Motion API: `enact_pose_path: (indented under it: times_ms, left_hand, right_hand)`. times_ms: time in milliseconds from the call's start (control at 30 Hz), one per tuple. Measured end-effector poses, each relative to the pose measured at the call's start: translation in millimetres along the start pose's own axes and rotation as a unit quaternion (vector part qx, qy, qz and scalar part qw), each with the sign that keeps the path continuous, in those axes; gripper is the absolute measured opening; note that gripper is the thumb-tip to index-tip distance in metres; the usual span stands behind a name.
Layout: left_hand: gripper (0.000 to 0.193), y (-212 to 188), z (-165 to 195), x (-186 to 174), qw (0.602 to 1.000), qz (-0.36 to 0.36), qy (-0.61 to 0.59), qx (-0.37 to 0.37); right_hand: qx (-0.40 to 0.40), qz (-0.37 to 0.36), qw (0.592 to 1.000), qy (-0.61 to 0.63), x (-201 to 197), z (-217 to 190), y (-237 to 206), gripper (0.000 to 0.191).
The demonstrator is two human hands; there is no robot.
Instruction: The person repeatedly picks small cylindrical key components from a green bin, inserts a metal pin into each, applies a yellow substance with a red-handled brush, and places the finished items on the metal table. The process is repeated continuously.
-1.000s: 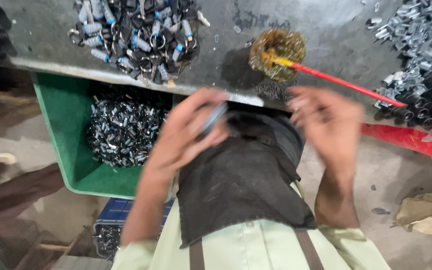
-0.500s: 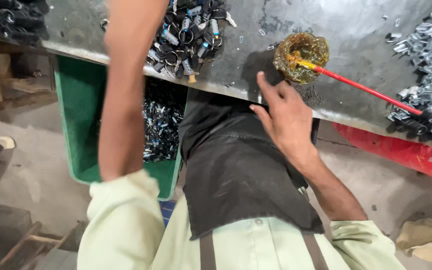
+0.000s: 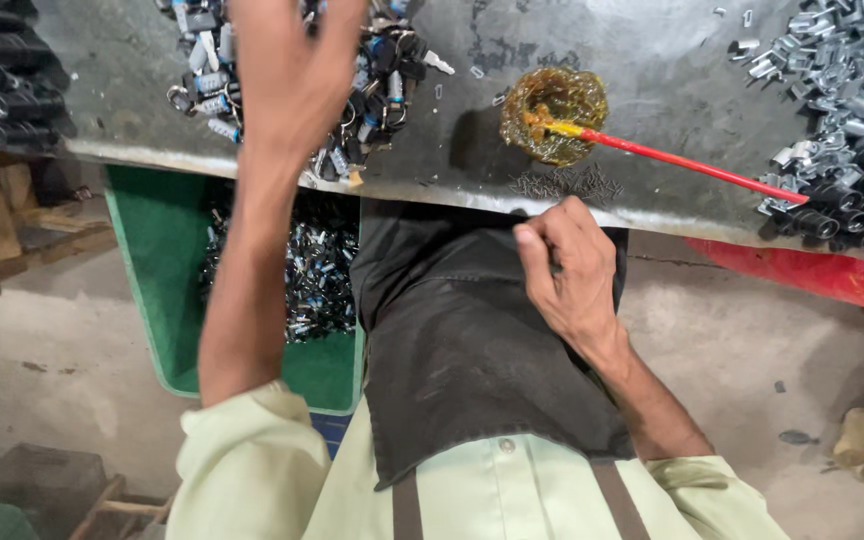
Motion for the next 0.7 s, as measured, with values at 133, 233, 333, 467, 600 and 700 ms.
enact_pose_path:
  times_ms: [133, 233, 333, 467, 600, 700]
  left_hand:
    - [0.023, -71, 26, 38, 0.851, 0.051, -0.425, -0.303]
    - [0.021, -132, 60, 82, 0.762, -0.03, -0.521, -0.383]
    - [0.023, -164, 67, 108, 0.7, -0.013, -0.584, -0.411]
    - [0.021, -170, 64, 100, 0.845, 0.009, -0.406, -0.349]
    - [0.027, -169, 66, 88, 0.922, -0.008, -0.219, -0.318]
    - [0.028, -174, 63, 95, 0.818, 0.013, -0.437, -0.374]
  right_hand:
    - [0.031, -0.011, 0.994, 0.104, -6, 2, 2, 0.007]
    - [0.048, -0.011, 0.98, 0.195, -6, 2, 5, 0.011]
    - [0.079, -0.015, 0.953, 0.291, -4, 2, 5, 0.014]
    - [0.041, -0.037, 0.951, 0.306, -4, -5, 5, 0.019]
    - [0.054, -0.04, 0.943, 0.327, -2, -8, 5, 0.018]
    - [0.073, -0.035, 0.936, 0.343, -1, -11, 3, 0.018]
Point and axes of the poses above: each hand's wrist, its own y-axis towards the middle knuckle, its own x-axis out of the palm, z = x × y, the point moved 5 cm from there along y, towards the middle knuckle, and after that the axes turned 2 degrees about -z, right-handed, at the moved point
